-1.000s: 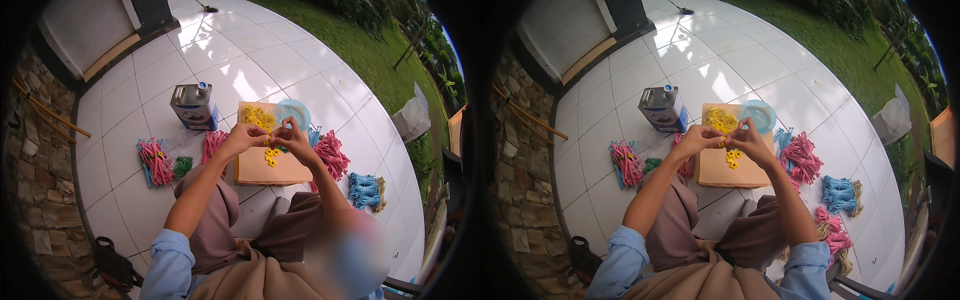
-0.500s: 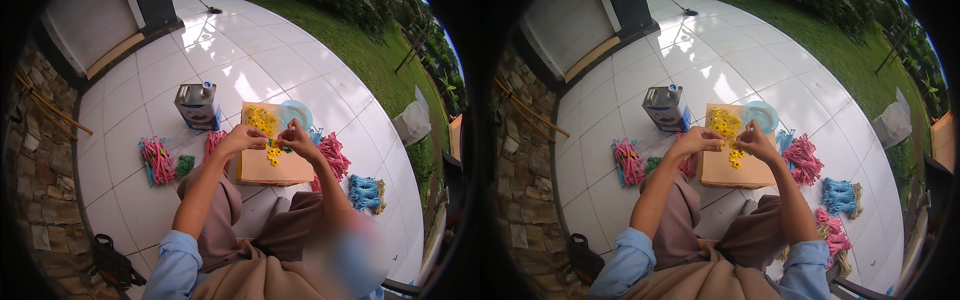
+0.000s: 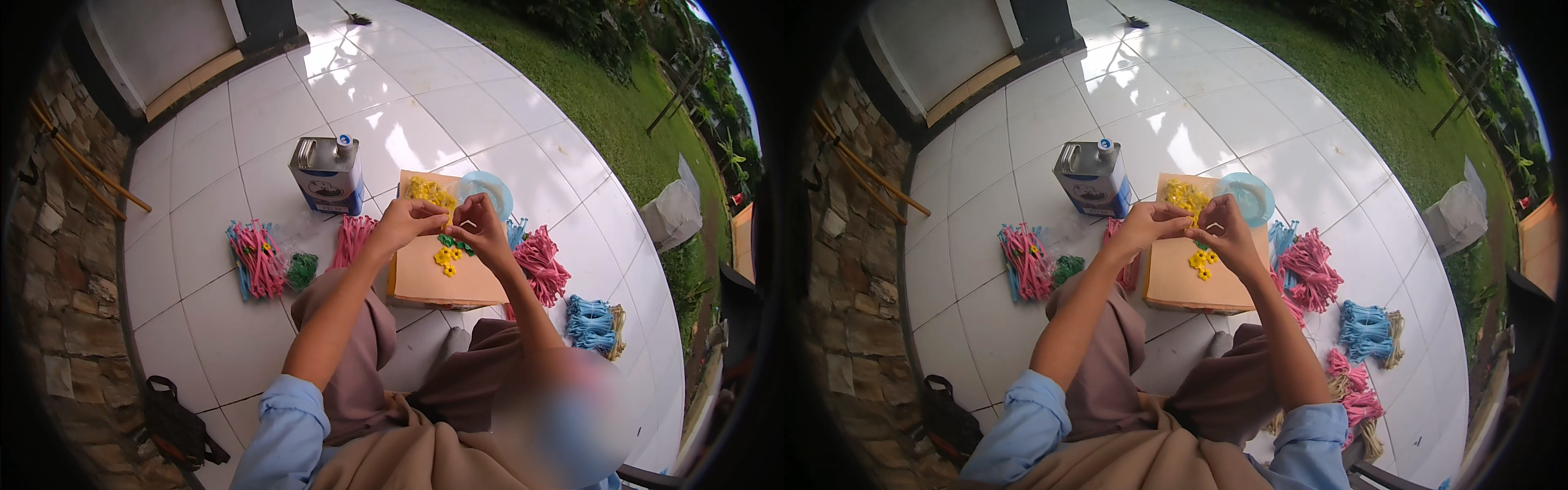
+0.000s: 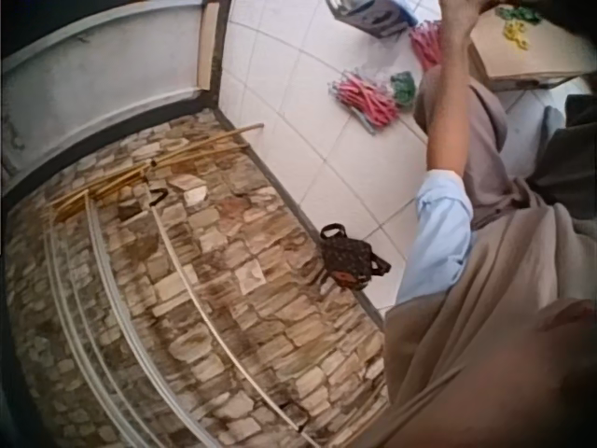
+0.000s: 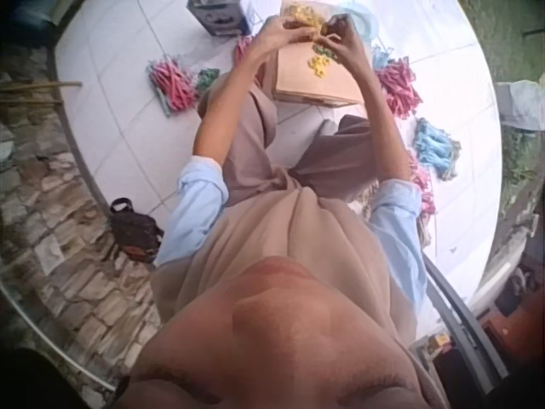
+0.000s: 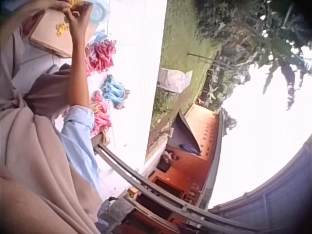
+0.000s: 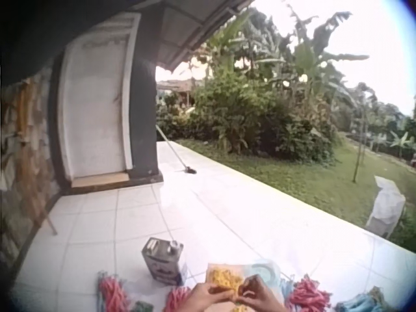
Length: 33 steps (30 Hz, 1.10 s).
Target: The person organizes small yellow and green decorative shoe components on a cardboard surface, picks them up, and handles a large metal container of adhesive.
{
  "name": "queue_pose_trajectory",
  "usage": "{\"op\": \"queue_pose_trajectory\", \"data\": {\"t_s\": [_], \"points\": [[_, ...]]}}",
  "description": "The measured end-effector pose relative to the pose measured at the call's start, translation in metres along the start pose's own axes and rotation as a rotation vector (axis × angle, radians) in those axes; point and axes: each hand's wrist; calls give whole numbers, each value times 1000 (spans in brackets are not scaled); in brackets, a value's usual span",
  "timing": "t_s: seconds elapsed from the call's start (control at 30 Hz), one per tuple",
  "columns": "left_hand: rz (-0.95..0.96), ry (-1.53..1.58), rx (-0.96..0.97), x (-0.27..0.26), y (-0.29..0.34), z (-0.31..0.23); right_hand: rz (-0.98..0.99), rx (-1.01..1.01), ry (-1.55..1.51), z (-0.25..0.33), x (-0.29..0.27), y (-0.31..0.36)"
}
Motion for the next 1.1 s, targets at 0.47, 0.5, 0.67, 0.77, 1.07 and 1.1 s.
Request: {"op": "queue_pose_trajectory", "data": {"t_s": [0.47,0.5,0.67,0.77,1.07,1.1], "points": [[93,9,50,3,-4,-3,47,114,-293,10,-13,3],[74,-16,59,2,-5,-2,49,112,-331,8,-14,3],[21,-89,65,-1,-11,8,2,167,-433,-16,-12,-1],[17,-174,67,-3,-10,11,-14,205,-341,-21,-13,-1],[59,-393,26,-14,-3,14,-89,287,309,-57,-40,10],[67,-432,-4,-14,-2,14,-50,257,380,-59,-33,11]]}}
Point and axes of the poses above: each hand's wrist, its own y-axis away from the middle knuckle, its own x-axis out of the palm, z = x × y, and after that the axes turned 3 degrees about z, right-handed
